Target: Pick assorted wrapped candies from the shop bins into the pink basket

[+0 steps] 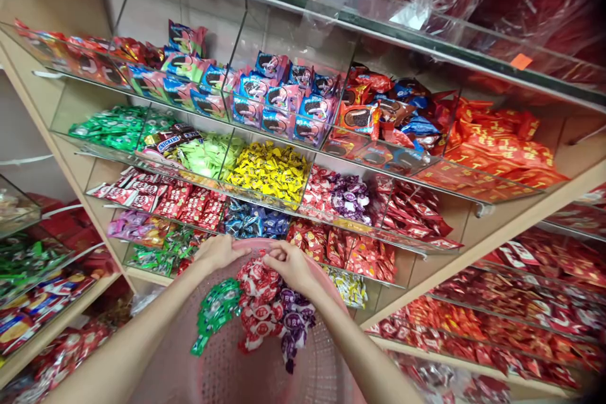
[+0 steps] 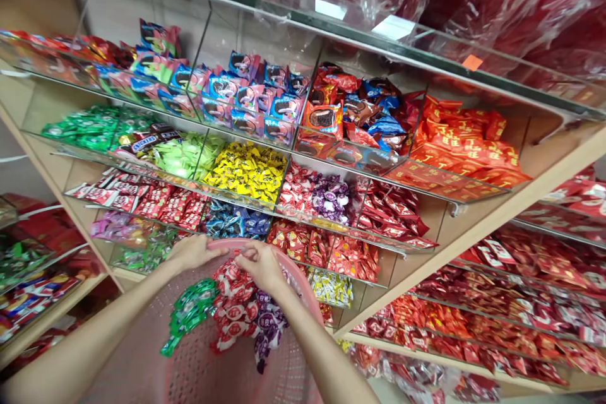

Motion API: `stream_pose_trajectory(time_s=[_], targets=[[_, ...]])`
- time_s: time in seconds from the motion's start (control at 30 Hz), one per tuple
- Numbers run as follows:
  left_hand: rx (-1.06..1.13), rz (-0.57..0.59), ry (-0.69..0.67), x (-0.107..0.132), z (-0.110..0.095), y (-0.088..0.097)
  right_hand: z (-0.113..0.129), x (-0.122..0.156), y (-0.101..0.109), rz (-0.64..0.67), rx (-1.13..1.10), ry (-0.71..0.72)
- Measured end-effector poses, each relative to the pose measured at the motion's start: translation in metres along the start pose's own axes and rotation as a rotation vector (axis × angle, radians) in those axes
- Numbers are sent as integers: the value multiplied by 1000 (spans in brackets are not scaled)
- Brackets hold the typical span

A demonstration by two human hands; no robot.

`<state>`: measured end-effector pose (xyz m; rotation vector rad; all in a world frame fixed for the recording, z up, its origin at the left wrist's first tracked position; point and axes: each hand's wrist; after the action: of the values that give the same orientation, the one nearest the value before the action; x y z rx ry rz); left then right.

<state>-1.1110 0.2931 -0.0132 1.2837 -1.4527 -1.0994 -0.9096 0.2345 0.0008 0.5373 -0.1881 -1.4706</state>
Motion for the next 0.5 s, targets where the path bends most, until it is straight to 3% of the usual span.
stream_pose_trajectory(time_s=[0.17, 0.5], targets=[[-19, 15, -12, 1, 1, 0, -15, -11, -14, -43, 204, 16], [-22, -3, -35, 2, 2, 2, -13, 1, -27, -47, 518, 73]])
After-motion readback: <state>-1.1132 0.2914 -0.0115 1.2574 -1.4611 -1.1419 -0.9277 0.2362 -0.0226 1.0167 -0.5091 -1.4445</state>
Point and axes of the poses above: each hand's wrist, its own x-axis away from the middle knuckle, its own y-axis out of the back of the hand, z = x × y, and after that the axes turned 3 degrees about -z, right-handed
